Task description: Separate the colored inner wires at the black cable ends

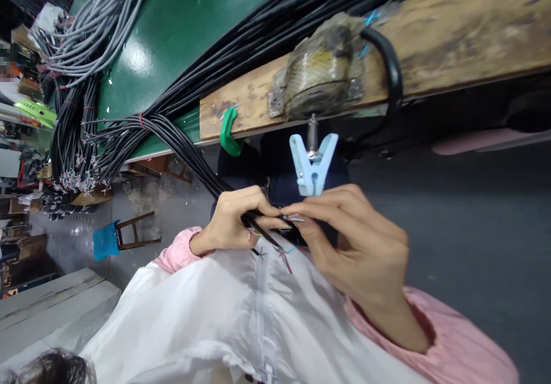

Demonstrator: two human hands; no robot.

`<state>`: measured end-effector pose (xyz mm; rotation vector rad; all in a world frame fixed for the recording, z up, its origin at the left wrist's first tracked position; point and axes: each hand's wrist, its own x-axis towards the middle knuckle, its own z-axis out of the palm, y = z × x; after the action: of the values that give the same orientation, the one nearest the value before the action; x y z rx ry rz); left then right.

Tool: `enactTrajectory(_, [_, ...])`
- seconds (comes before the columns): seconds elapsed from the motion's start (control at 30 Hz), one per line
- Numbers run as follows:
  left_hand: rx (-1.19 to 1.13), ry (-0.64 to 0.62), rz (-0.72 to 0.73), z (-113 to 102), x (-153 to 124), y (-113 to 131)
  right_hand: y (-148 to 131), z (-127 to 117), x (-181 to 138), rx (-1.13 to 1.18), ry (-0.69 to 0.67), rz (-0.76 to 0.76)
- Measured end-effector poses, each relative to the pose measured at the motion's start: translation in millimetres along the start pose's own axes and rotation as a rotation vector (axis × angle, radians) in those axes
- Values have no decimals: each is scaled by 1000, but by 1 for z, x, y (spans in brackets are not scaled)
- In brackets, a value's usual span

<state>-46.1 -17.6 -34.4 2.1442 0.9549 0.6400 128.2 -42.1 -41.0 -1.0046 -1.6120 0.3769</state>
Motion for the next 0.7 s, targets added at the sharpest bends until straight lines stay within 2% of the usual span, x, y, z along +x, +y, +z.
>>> enactTrajectory(0.1, [164,116,-16,15,-13,-4,2,1,-1,-219,-28,-119])
enactTrajectory(0.17, [186,183,-70,23,-17,-4,3,2,-2,-272,-19,-143])
enactTrajectory(0.27, [39,225,-186,24,-15,-1,7,10,-5,-135,34,-3])
enactTrajectory(0.3, [-18,207,-207,22,-13,0,8,13,-5,-76,37,48])
enactTrajectory(0.37, [-102,141,-159,15,-10,0,9,19,-5,18,33,114])
enactTrajectory(0.43, [-136,58,-51,7,-9,-3,11,20,-3,71,10,120])
enactTrajectory(0.5, [-137,-55,-14,2,-11,-8,11,17,1,89,-15,81])
enactTrajectory(0.6, [-127,-204,-66,1,-15,-17,11,7,7,-13,-56,-34])
enactTrajectory(0.7, [-154,-193,-63,5,-18,-23,9,-3,9,-162,-13,-35])
